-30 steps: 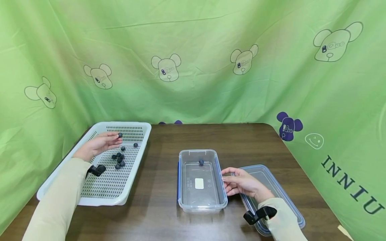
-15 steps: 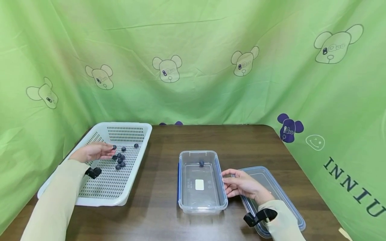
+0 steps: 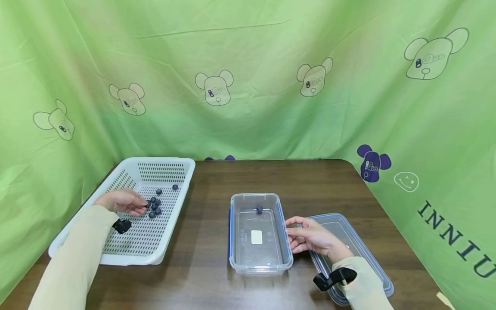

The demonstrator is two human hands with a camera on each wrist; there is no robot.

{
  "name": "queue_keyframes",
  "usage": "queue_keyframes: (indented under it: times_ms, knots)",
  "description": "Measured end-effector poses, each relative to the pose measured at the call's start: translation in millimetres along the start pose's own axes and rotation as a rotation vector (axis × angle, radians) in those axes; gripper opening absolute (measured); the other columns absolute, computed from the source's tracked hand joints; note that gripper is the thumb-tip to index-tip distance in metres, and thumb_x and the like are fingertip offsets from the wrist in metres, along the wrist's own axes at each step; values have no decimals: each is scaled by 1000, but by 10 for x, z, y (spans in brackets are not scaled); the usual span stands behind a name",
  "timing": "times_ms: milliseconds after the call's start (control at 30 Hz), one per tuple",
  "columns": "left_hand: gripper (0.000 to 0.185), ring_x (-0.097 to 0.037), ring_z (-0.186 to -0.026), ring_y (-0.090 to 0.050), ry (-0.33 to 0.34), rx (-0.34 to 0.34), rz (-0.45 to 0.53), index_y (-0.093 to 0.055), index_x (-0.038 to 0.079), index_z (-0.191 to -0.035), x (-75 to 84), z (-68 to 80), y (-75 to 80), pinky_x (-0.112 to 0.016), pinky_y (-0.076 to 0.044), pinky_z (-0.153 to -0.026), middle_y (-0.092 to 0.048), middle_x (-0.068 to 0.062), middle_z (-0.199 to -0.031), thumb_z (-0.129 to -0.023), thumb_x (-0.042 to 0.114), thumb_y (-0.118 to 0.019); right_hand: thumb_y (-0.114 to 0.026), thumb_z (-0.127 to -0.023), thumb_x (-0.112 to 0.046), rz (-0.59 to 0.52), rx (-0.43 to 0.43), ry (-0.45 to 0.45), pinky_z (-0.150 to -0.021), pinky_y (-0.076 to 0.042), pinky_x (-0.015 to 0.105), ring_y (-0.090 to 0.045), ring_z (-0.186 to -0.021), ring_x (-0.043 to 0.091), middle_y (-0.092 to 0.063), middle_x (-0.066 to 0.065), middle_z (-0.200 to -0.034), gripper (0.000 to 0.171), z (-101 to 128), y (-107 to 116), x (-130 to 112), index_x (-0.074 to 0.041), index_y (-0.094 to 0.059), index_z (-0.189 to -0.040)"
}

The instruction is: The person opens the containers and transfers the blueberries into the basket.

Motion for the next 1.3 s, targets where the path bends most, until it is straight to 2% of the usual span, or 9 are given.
queue_keyframes:
  times_ms: [167,367,467,600,767,900,1033,1167,1300]
  knots:
    - [9,-14,-70,-67,21,29,-15,-59,-9,-100,-26,-4,31,-27,-61,-72,-66,-8,-78,-99,-2,-53,-42,-105,-1,0,-2,-6,-72,-62,30,-70,-77,14,-70,5,-88,23,5,2,-6,-13,-56,-119]
    - [12,-13,-71,-67,-2,34,-28,-59,-10,-102,-7,-8,45,-26,-61,-73,-66,-7,-79,-100,-1,-53,-42,-105,-1,-4,-5,-4,-71,-62,30,-70,-77,14,-70,5,-87,22,6,-1,-10,-13,-55,-119]
    - [21,-13,-75,-67,-72,49,-35,-55,-17,-112,93,39,69,-27,-61,-75,-67,-7,-84,-100,1,-53,-43,-105,-1,2,-2,4,-71,-62,29,-70,-76,14,-69,5,-87,22,2,-6,-15,-12,-55,-119]
    - [40,-15,-88,-68,-213,64,-17,-41,-25,-129,334,136,106,-32,-59,-86,-68,-11,-99,-101,2,-52,-43,-105,-1,3,-1,7,-70,-62,29,-70,-76,14,-70,6,-87,21,1,-15,-20,-12,-55,-119]
    - [48,-13,-97,-67,-320,48,27,-30,-26,-138,585,187,66,-33,-56,-93,-67,-14,-112,-104,3,-47,-43,-105,-1,0,-3,7,-70,-62,29,-70,-76,14,-70,6,-87,22,6,-11,-23,-12,-55,-119]
    - [48,-13,-99,-67,-369,25,90,-28,-25,-140,762,173,-68,-35,-54,-97,-67,-15,-114,-104,1,-46,-42,-105,-1,1,-3,8,-71,-62,29,-70,-76,14,-70,6,-87,21,8,-7,-25,-11,-55,-119]
    - [45,-17,-100,-67,-391,-28,155,-28,-24,-141,947,94,-324,-42,-49,-104,-66,-19,-116,-104,-2,-44,-42,-105,-1,-1,-6,6,-71,-62,30,-70,-77,14,-70,6,-87,21,8,-8,-19,-11,-55,-119]
    - [42,-16,-95,-68,-379,-67,172,-32,-23,-139,1110,-17,-605,-42,-50,-102,-67,-17,-111,-103,-5,-43,-42,-105,-1,-2,-6,7,-71,-62,30,-70,-76,14,-70,7,-88,21,5,-10,-14,-11,-54,-120]
    - [40,-19,-98,-67,-365,-77,156,-37,-21,-139,1264,-96,-832,-37,-55,-96,-64,-24,-118,-104,-4,-42,-43,-105,-1,-4,-3,4,-71,-62,30,-70,-76,14,-70,7,-88,20,6,-15,-10,-10,-54,-120]
Point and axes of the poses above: each hand's wrist, its own z-axis away from the middle knuckle, its own y-axis out of the back of the hand, x = y × z, the point moved 9 cm from there along -z, towards the middle knuckle
